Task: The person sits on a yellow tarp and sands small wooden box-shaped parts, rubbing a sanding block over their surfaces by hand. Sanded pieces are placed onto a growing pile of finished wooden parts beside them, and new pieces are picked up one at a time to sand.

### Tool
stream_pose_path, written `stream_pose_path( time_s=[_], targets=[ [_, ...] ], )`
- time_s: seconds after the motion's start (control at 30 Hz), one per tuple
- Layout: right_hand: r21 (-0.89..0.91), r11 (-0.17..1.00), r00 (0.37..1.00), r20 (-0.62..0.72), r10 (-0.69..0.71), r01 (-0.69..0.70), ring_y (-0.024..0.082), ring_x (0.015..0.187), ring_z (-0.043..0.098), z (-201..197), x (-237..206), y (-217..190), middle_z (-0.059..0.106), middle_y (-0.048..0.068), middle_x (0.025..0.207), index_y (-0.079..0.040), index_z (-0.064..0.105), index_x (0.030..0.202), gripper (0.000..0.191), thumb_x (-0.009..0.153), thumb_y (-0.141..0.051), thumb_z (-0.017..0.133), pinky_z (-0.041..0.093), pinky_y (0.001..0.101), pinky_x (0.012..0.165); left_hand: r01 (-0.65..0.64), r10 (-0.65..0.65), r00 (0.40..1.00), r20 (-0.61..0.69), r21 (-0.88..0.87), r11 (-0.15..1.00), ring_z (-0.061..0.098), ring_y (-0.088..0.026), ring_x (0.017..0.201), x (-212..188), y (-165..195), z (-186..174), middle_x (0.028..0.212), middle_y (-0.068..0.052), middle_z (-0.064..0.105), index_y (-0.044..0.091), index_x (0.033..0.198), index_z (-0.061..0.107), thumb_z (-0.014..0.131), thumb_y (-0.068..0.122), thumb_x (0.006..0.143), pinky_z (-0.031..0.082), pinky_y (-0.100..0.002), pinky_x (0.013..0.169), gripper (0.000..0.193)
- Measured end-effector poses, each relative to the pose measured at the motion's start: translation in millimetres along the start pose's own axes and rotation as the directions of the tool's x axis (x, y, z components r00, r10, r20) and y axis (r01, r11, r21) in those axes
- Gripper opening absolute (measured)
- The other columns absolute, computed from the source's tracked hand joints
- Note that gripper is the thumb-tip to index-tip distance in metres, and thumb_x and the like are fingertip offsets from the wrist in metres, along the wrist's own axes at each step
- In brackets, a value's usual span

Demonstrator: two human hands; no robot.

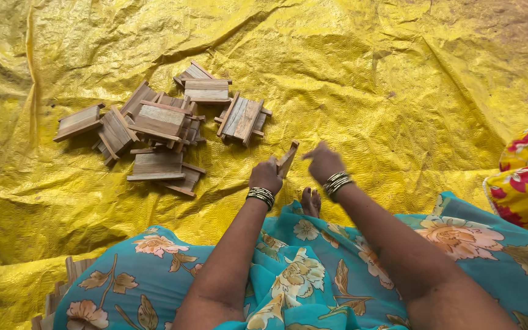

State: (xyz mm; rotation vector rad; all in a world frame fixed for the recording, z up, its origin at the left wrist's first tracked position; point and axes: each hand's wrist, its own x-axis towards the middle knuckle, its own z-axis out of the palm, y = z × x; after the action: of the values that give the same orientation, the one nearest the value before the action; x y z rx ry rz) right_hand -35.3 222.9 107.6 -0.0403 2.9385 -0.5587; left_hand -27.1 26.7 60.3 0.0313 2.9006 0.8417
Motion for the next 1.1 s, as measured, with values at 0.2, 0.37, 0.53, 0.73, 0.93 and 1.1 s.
stream_pose_path(
  time_s=[0.2,0.37,0.53,0.73,0.93,1.1],
  targets=[
    [0.243,0.932,0.940,-0.280,-0.196,0.267,0.026,0.086,0.069,-12.5,-4.6,-2.7,0.065,0.008,0.101,-0.025,0.080,0.113,0.032,0.092,-0.007,0.063,0.060,0.0392,0.081,-0.038,0.038,0.999,0.012,-0.005,0.999,0.071,-0.040,0.091,1.3,-3.0,0.0,0.093,-0.021,0.073,0.007,0.103,0.066,0.074,0.026,0.086,0.057,-0.050,0.082,0.027],
    [-0.247,0.885,0.869,-0.212,-0.446,0.394,0.027,0.104,0.066,2.2,-18.6,-31.7,0.058,0.009,0.116,-0.013,0.070,0.116,0.025,0.091,-0.009,0.064,0.060,0.0406,0.073,-0.105,0.105,0.994,0.018,0.020,0.994,0.071,-0.041,0.089,-5.3,2.6,-0.1,0.091,-0.022,0.072,0.010,0.109,0.067,0.072,0.024,0.085,0.058,-0.051,0.079,0.028],
    [-0.168,0.934,0.906,-0.238,-0.350,0.316,0.029,0.106,0.064,-2.9,-16.9,-45.1,0.056,0.011,0.114,-0.009,0.070,0.106,0.022,0.086,-0.006,0.063,0.059,0.0431,0.079,-0.115,0.115,0.993,0.012,0.048,0.992,0.071,-0.040,0.088,-4.4,10.2,-3.0,0.090,-0.019,0.073,0.009,0.099,0.067,0.069,0.024,0.089,0.057,-0.053,0.078,0.018],
    [-0.195,0.958,0.966,-0.110,-0.234,0.210,0.029,0.110,0.064,-5.7,-17.8,-49.9,0.054,0.011,0.118,-0.007,0.070,0.100,0.013,0.089,-0.006,0.062,0.059,0.0441,0.082,-0.133,0.131,0.991,0.023,0.061,0.989,0.070,-0.042,0.085,-6.7,16.6,2.5,0.089,-0.020,0.072,0.011,0.101,0.064,0.065,0.025,0.094,0.056,-0.055,0.075,0.016],
    [-0.014,0.974,0.974,-0.029,-0.225,0.225,0.031,0.105,0.064,-7.0,-17.1,-59.8,0.056,0.013,0.114,-0.012,0.076,0.106,0.025,0.086,-0.004,0.063,0.055,0.0455,0.088,-0.115,0.115,0.993,-0.005,0.012,0.993,0.071,-0.042,0.086,-4.5,0.5,-0.9,0.090,-0.019,0.073,0.013,0.100,0.067,0.070,0.023,0.086,0.057,-0.054,0.077,0.018],
    [0.227,0.939,0.966,-0.030,-0.258,0.258,0.031,0.099,0.068,-23.0,-5.7,-57.9,0.067,0.011,0.101,-0.015,0.082,0.104,0.029,0.085,-0.004,0.063,0.055,0.0421,0.091,-0.034,0.031,0.996,0.080,0.043,0.998,0.070,-0.042,0.093,2.7,-10.4,-17.5,0.096,-0.019,0.072,0.016,0.109,0.067,0.068,0.017,0.085,0.056,-0.054,0.080,0.024]
  ],
)
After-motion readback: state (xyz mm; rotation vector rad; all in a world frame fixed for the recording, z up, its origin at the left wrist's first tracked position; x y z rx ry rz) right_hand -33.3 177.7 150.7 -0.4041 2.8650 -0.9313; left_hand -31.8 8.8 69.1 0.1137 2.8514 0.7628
